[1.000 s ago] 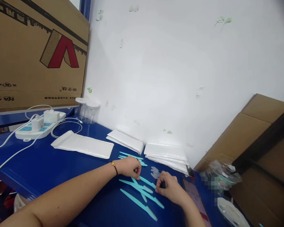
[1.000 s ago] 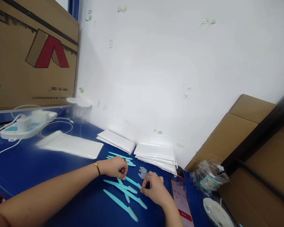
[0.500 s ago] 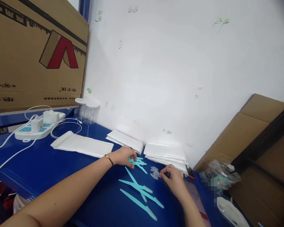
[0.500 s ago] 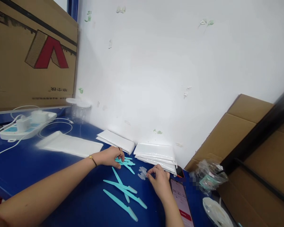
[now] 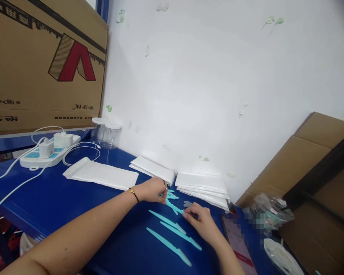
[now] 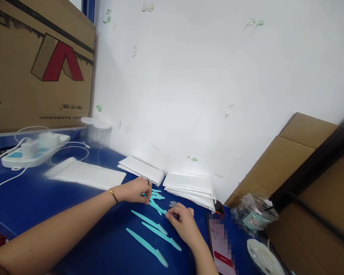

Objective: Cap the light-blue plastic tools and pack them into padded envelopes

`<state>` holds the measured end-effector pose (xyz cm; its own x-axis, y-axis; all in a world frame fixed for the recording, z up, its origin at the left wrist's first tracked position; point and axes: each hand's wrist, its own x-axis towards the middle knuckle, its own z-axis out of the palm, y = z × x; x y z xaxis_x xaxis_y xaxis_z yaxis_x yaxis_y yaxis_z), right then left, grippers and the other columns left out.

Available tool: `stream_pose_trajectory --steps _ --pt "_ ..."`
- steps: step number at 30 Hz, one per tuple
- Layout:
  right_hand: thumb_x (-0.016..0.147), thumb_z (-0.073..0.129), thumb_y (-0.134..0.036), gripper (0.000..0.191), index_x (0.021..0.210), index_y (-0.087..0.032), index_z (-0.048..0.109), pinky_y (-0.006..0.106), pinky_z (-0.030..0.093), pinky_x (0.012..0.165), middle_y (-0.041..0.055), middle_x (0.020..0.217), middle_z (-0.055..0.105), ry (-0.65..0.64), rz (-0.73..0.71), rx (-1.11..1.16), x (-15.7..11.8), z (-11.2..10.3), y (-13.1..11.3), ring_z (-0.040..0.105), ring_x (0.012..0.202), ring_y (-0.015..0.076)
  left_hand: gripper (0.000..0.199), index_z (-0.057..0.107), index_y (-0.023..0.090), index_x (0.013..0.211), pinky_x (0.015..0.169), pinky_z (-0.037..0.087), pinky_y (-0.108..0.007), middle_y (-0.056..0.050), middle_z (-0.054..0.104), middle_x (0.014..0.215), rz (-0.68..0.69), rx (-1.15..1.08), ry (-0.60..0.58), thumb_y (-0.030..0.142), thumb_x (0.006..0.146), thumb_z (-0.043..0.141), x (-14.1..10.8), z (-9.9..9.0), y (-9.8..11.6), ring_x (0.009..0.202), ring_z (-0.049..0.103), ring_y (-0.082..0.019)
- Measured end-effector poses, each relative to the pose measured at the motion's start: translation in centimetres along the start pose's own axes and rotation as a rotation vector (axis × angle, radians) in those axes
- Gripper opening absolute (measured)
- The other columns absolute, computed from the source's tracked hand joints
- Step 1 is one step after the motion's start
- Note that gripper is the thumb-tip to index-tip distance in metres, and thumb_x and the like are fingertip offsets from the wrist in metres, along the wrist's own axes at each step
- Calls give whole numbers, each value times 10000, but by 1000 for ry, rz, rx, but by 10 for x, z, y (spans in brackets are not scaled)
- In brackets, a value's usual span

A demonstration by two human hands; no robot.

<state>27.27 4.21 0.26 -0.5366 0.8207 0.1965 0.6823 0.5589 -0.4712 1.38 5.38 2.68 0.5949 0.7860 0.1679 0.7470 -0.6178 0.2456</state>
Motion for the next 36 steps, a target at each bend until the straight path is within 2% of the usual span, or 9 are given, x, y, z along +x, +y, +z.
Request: stream_pose_trajectory --steps 8,11,14,18,24,27,31,34,36 --pt "844 488 -419 281 730 -235 667 336 338 755 15 773 638 130 83 -117 1 -9 19 558 716 179 104 687 230 755 792 336 -280 -6 633 881 -146 88 59 331 733 669 0 0 -16 846 576 -165" --pt "816 523 -418 248 769 -232 680 317 362 717 20 778 645 178 116 -105 1 -13 21 555 681 177 264 666 227 864 778 357 -272 -13 626 911 -204 41 87 410 678 705 -1 -1 -19 841 579 -173" --pt "793 549 -417 240 741 -221 677 309 376 706 21 774 639 95 106 -64 0 -14 10 563 695 183 343 662 230 876 681 384 -226 -5 628 888 -124 -86 41 478 645 712 -2 -1 -8 815 582 -163" --pt "710 659 -365 145 715 -220 666 324 368 761 8 773 623 -121 52 -17 -5 -9 -9 557 754 191 320 695 237 789 562 370 -202 17 641 778 -10 -154 -173 483 590 746 -3 4 13 706 578 -140" --pt "719 648 -290 94 694 -206 615 309 360 744 -4 751 589 -199 69 -41 -9 2 -14 526 781 190 117 700 226 742 492 340 -196 41 645 637 -60 -193 -277 316 668 710 1 14 21 558 543 -104" --pt "742 622 -277 96 686 -202 603 305 348 748 -4 756 590 -182 42 -70 -8 2 -9 524 792 189 93 689 220 691 557 364 -205 44 644 630 -42 -96 -224 300 662 724 2 13 13 566 548 -102" --pt "764 597 -306 130 688 -200 600 319 335 747 -7 758 601 -29 86 -127 -2 -10 4 520 666 151 89 686 213 701 653 376 -220 24 662 714 -91 39 -37 292 674 716 2 8 -4 663 583 -122" --pt "741 614 -378 168 739 -210 623 323 348 738 1 770 616 75 147 -145 -2 -21 11 517 638 151 258 682 217 836 631 376 -219 4 665 805 -165 9 39 387 649 729 1 7 -10 726 596 -149" --pt "724 624 -403 192 732 -211 634 309 363 714 6 756 620 48 145 -110 -6 -25 10 524 655 161 338 675 227 888 612 378 -215 3 661 825 -131 -45 15 460 646 716 1 8 -7 731 597 -151"
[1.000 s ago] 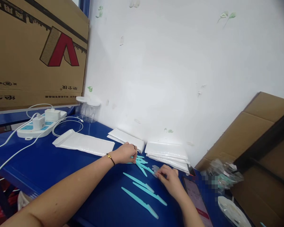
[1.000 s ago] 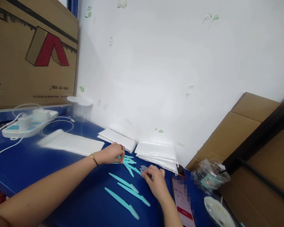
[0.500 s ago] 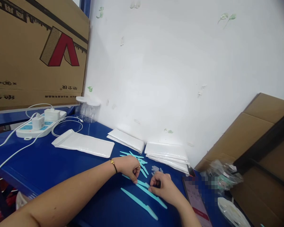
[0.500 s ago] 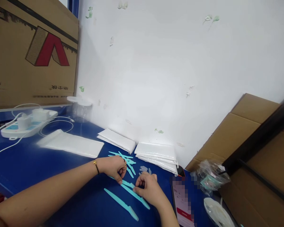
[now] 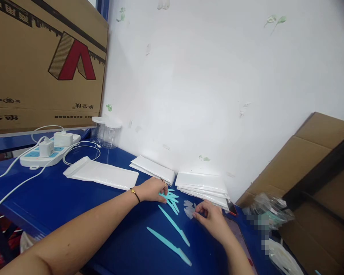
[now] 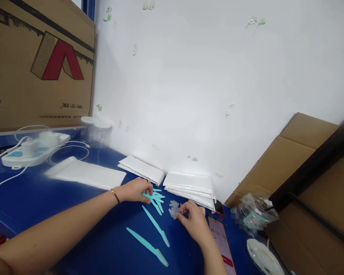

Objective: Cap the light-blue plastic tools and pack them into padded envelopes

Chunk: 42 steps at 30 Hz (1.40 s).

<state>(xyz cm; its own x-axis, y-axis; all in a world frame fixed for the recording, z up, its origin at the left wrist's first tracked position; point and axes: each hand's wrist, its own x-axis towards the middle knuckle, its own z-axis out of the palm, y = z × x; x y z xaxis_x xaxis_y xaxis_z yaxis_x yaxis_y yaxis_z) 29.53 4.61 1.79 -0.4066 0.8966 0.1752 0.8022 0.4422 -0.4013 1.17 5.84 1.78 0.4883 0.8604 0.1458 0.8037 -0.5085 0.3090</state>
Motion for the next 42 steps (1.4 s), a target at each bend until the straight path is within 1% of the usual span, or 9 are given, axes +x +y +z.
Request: stream_pose_trajectory --steps 5,10,15,19,23,26,33,36,42 --pt "606 724 -376 189 676 -212 659 266 385 642 4 711 627 -251 -61 94 -14 6 -14 540 735 189 361 690 240 867 557 371 -204 13 654 815 176 -74 -147 490 612 737 -2 10 19 685 586 -134" --pt "662 679 -282 78 656 -215 640 273 382 679 -10 701 624 -328 -77 70 -16 14 -20 542 758 189 162 688 219 747 502 352 -190 39 642 661 102 -145 -268 355 668 727 -1 15 26 571 555 -104" --pt "718 616 -245 52 678 -212 618 306 360 731 -9 745 623 -167 -57 -28 -7 8 -9 538 712 172 119 681 213 706 600 373 -211 25 649 696 58 19 -98 318 671 725 0 3 11 635 577 -119" --pt "727 613 -337 125 703 -214 617 292 366 698 -4 764 621 12 -10 -77 -2 2 -3 544 651 159 360 671 226 866 628 389 -221 -2 649 842 -29 1 -14 463 605 745 -4 -7 9 760 594 -161" --pt "767 562 -344 187 641 -214 607 267 370 652 -3 711 613 -15 -48 -55 -3 2 -4 543 619 153 430 681 242 810 515 374 -212 22 645 774 107 -156 -324 545 515 764 -11 -4 33 629 570 -136" --pt "788 536 -331 210 627 -209 590 262 361 636 -6 690 596 -39 -65 -60 -4 5 -6 531 615 150 238 657 236 661 457 336 -210 46 619 627 181 -171 -475 417 563 776 -14 3 53 546 540 -118" --pt "873 412 -460 386 692 -184 611 236 382 565 5 652 599 -172 -69 232 -4 2 -15 539 612 154 83 613 207 716 479 328 -208 28 630 671 139 -140 -254 282 732 646 -8 7 45 584 542 -121" --pt "830 505 -454 316 750 -181 644 228 389 537 5 660 626 -255 -63 332 -5 4 -18 547 581 148 68 591 201 776 506 353 -197 31 630 632 74 -255 -270 269 780 584 -6 4 37 592 559 -120" --pt "810 537 -481 356 787 -151 670 238 408 536 18 632 626 -232 4 507 -1 1 0 539 536 138 53 544 191 817 534 383 -175 31 637 635 -45 -421 -295 214 819 495 -6 -2 32 624 597 -113"
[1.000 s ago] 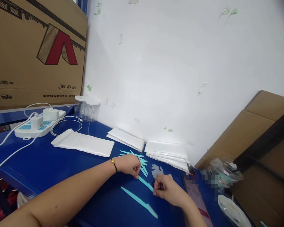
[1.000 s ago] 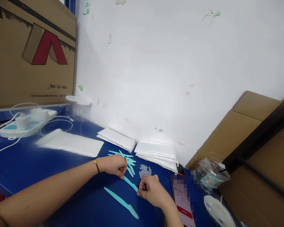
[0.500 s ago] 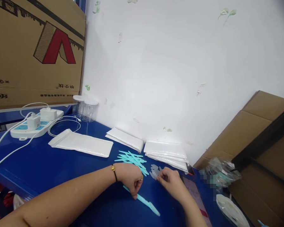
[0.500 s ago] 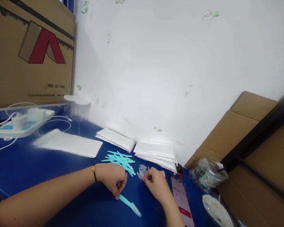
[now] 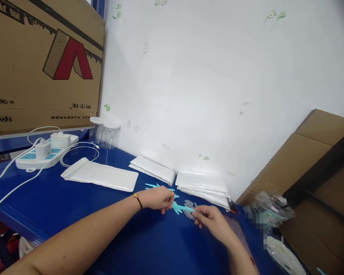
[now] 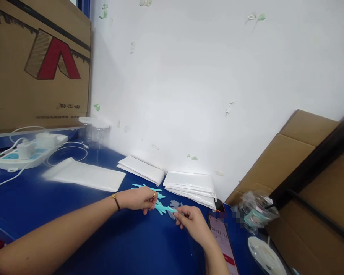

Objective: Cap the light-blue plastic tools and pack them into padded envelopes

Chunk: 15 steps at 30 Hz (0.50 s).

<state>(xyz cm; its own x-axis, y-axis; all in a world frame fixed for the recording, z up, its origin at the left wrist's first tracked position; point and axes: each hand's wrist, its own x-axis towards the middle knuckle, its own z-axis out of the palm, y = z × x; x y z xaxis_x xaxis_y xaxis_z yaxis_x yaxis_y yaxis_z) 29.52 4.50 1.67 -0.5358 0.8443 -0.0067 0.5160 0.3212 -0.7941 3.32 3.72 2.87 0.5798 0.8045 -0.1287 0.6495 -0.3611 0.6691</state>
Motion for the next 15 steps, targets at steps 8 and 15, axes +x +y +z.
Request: stream_pose_trajectory --steps 8,15 --pt "811 520 -548 497 1157 -194 563 285 445 603 11 674 622 257 -51 175 3 -13 11 562 573 161 349 629 184 907 585 372 -199 -5 617 742 97 -19 208 397 907 352 3 -5 -6 650 526 -123" --pt "753 630 -517 392 965 -188 618 277 439 624 43 757 668 298 -41 475 11 4 11 603 651 175 324 637 165 861 531 335 -185 7 589 743 68 -134 318 422 841 440 7 -2 -4 598 456 -103"
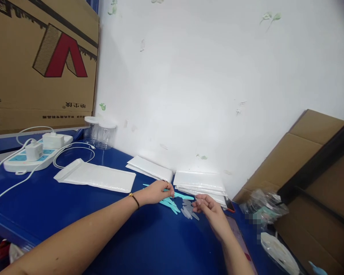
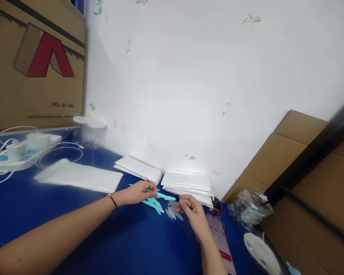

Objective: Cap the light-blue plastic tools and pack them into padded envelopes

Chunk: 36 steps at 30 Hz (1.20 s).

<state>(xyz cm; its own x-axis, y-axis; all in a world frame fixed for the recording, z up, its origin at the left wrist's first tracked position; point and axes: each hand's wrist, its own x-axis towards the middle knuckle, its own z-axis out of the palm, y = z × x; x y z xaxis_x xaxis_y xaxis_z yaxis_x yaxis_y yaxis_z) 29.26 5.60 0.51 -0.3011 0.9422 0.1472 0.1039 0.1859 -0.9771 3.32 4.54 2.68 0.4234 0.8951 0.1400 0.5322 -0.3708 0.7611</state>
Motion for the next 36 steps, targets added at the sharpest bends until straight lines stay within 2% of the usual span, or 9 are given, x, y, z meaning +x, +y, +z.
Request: stream_pose_trajectory --steps 2,5,8,11,17,24,31,36 --pt "757 646 -480 370 965 -175 642 265 423 598 38 731 663 16 15 27 1 0 2 582 612 157 325 634 162 854 522 328 -183 12 566 715 -10 5 9 424 835 443 1 0 -2 585 440 -100" --pt "743 681 -431 316 897 -156 699 240 382 541 0 622 595 123 -9 23 1 -1 2 483 529 109 315 631 166 842 527 331 -181 18 551 689 -23 29 22 421 833 446 1 -1 -2 583 437 -100" --pt "708 719 -403 297 884 -163 724 248 407 576 3 622 582 177 -37 135 0 1 1 494 585 121 295 630 174 832 546 336 -183 19 558 697 -12 67 41 408 834 451 0 -2 0 596 449 -102" --pt "686 737 -401 301 870 -162 730 265 434 580 13 621 598 177 -14 233 0 6 0 515 572 126 287 630 176 824 558 336 -185 18 565 705 -7 96 53 404 835 457 0 -2 1 604 460 -103" --pt "659 761 -387 296 840 -156 726 260 448 560 17 622 621 173 11 263 -1 13 1 539 544 121 294 630 179 817 565 335 -187 10 575 703 -4 133 53 410 842 450 0 -1 3 626 485 -114" --pt "684 743 -392 294 846 -148 723 268 450 582 24 635 640 140 25 251 -2 18 0 562 557 133 310 639 181 847 569 337 -192 -3 598 743 -3 148 56 420 840 442 0 1 4 659 514 -127" --pt "685 744 -383 266 825 -157 722 241 437 544 7 612 623 171 -2 260 -1 13 1 533 522 108 328 637 177 845 587 350 -200 -5 607 745 -19 167 71 435 849 434 -1 -2 7 659 518 -131" --pt "676 742 -420 340 867 -139 719 283 475 584 39 649 654 127 16 204 -2 21 4 591 566 151 311 649 179 857 596 362 -202 -12 633 781 -12 180 64 411 846 442 -1 1 5 695 539 -139"
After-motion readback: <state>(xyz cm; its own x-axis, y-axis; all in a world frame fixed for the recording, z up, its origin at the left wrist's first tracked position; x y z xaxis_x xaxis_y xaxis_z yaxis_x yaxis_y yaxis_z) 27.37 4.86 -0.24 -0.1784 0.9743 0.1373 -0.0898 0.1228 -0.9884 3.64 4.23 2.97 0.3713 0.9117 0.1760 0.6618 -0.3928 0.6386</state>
